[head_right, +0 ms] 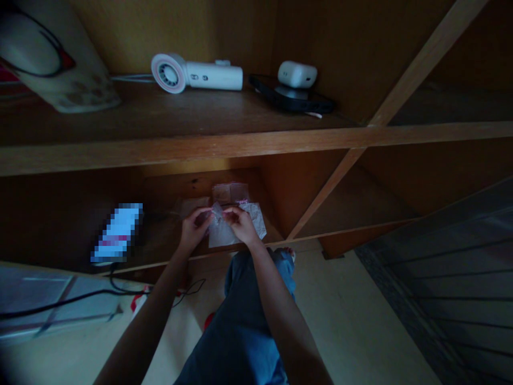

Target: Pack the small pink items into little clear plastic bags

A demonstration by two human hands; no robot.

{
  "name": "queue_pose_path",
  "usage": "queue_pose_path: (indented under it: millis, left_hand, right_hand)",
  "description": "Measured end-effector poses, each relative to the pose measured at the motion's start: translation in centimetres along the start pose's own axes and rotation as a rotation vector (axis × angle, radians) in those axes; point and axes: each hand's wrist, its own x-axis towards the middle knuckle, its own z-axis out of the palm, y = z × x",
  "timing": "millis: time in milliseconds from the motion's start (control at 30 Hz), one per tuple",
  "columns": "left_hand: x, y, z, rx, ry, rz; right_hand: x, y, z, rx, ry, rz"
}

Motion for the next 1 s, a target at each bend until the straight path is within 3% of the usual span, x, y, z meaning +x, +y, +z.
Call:
queue_pose_path:
  millis: [300,567,800,1000]
  left_hand:
    - [-0.1,-0.4,0.1,-0.029,-0.012,-0.046]
    - [0.0,0.0,-0.1,-0.034,-0.018,-0.008]
    - [-0.1,0.4,-0.2,-0.049,-0.023,0.026]
    - [-0.2,0.5,-0.4,-0.069,-0.046,0.025]
  right_hand:
    - [-0.2,-0.9,-0.4,-0.012,0.038,0.015]
    - [-0.2,-1.0,-0.5,-0.006,0.067,0.01]
    - [0.0,0.3,-0.3,0.079,0.033,0.08]
    - [0.1,1.1,-0.3,-0.036,0.015,0.082]
